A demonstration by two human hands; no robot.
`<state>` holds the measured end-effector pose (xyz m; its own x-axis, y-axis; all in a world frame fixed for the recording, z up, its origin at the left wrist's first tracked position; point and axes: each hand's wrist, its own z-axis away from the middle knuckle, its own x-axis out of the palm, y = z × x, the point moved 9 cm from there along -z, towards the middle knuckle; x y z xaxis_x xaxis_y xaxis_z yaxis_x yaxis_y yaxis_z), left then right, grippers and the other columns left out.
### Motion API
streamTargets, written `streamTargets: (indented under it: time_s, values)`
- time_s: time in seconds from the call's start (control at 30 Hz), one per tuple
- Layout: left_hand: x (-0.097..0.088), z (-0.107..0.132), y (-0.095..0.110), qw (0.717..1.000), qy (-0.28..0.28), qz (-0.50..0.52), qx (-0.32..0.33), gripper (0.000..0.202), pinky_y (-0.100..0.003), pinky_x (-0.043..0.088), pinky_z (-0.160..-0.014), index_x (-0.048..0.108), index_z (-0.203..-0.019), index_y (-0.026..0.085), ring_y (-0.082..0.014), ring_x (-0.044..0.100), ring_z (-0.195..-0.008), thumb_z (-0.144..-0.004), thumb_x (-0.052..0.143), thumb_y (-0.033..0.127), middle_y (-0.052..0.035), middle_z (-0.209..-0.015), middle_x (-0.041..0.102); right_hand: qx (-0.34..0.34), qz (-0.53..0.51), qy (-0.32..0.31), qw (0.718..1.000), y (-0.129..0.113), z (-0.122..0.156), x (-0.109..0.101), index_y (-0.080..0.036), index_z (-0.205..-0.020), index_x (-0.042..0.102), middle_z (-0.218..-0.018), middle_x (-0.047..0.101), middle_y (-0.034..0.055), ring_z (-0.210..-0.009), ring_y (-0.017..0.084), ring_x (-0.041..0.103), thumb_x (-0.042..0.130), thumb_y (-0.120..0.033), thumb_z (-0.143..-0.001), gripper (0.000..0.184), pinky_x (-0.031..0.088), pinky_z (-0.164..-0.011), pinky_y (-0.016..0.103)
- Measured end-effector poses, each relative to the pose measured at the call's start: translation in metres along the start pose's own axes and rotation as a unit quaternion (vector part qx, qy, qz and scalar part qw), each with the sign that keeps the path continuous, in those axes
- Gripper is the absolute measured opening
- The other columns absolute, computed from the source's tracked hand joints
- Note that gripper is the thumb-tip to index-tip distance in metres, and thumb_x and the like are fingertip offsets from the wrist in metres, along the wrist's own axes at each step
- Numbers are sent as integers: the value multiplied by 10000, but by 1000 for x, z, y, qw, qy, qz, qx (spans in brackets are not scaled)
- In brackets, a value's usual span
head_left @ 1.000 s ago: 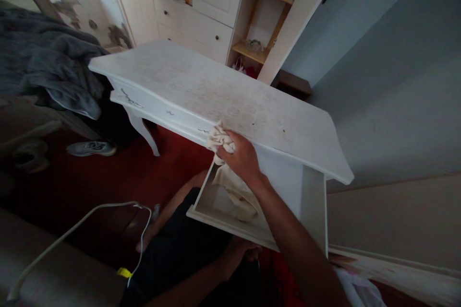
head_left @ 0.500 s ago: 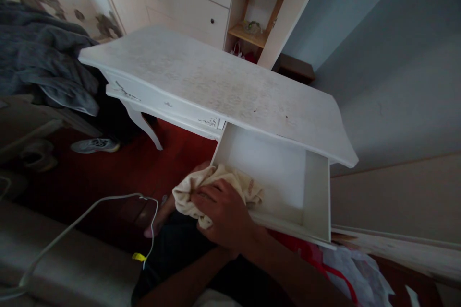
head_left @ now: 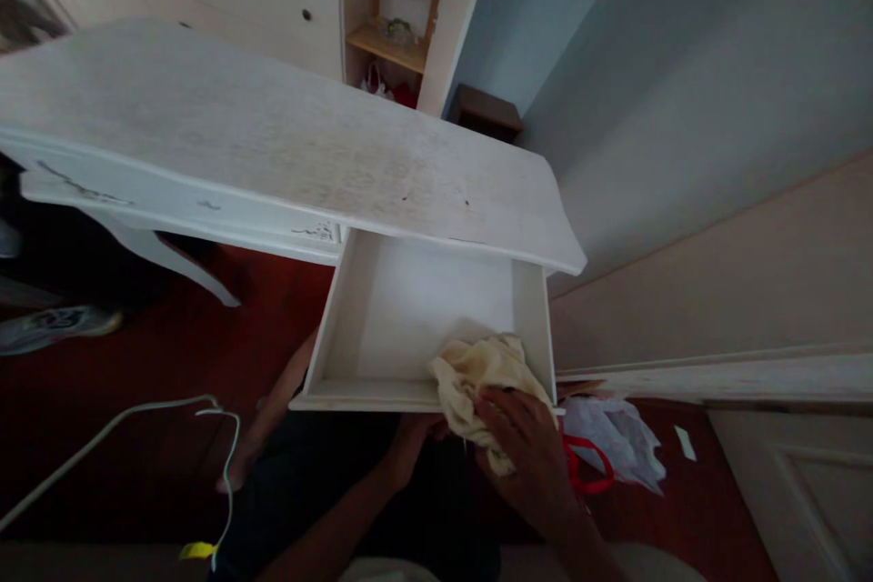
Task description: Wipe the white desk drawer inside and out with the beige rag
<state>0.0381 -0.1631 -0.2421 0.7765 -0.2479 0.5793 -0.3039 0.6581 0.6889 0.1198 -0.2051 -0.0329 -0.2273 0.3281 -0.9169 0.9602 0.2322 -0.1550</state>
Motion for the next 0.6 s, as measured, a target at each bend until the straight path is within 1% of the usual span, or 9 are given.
streamTargets:
  time_s: [0.07, 0.13, 0.23, 0.3, 0.4, 0.5, 0.6]
  values:
    - [5, 0, 2, 1000, -12, -23, -6, 419, -279, 391, -606, 658, -698, 126, -136, 493, -592, -663, 687, 543, -33, -618, 592, 21, 41, 38, 998, 27, 16, -12, -191, -1229, 580, -1217, 633, 100, -1111, 270, 522, 585, -155, -833, 397, 419, -951, 448]
    - [5, 1, 4, 999, -9, -32, -11, 435, -277, 392, -616, 682, -746, 118, -138, 511, -609, -676, 666, 546, -42, -649, 613, 31, 67, 64, 995, 50, 26, -21, -188, -1223, 575, -1203, 637, 110, -1103, 272, 536, 606, -167, -844, 381, 428, -943, 457]
    - [3, 3, 6, 999, -4, -34, -11, 400, -283, 406, -633, 685, -737, 122, -141, 520, -622, -683, 668, 518, -43, -654, 619, 21, 70, 74, 995, 77, 23, -27, -194, -1226, 580, -1179, 644, 113, -1068, 265, 560, 630, -201, -844, 386, 458, -905, 442]
    - [2, 3, 7, 1000, -1, -30, -8, 379, -282, 412, -637, 690, -731, 125, -141, 523, -629, -684, 677, 501, -43, -655, 620, 7, 59, 82, 995, 92, 10, -29, -200, -1236, 586, -1159, 648, 111, -1048, 253, 574, 635, -222, -844, 395, 481, -885, 421]
    - [-1, 1, 4, 1000, -3, -24, -7, 397, -279, 410, -618, 705, -731, 118, -139, 528, -616, -671, 701, 510, -53, -657, 630, -8, 55, 111, 992, 118, -17, -34, -194, -1238, 592, -1135, 653, 112, -1044, 240, 587, 630, -234, -855, 387, 501, -892, 399]
    - [-7, -8, -7, 1000, -12, -18, -5, 453, -273, 403, -582, 717, -732, 109, -139, 532, -585, -643, 721, 553, -63, -636, 633, -8, 78, 131, 988, 144, -49, -34, -161, -1233, 597, -1168, 653, 129, -1077, 239, 590, 607, -262, -882, 366, 498, -938, 395]
    - [-15, -21, -22, 1000, -24, -18, -6, 508, -269, 402, -547, 722, -726, 105, -149, 545, -564, -609, 726, 600, -72, -616, 636, 12, 122, 113, 986, 163, -85, -26, -154, -1226, 618, -1214, 647, 132, -1120, 238, 589, 568, -297, -905, 355, 476, -983, 382]
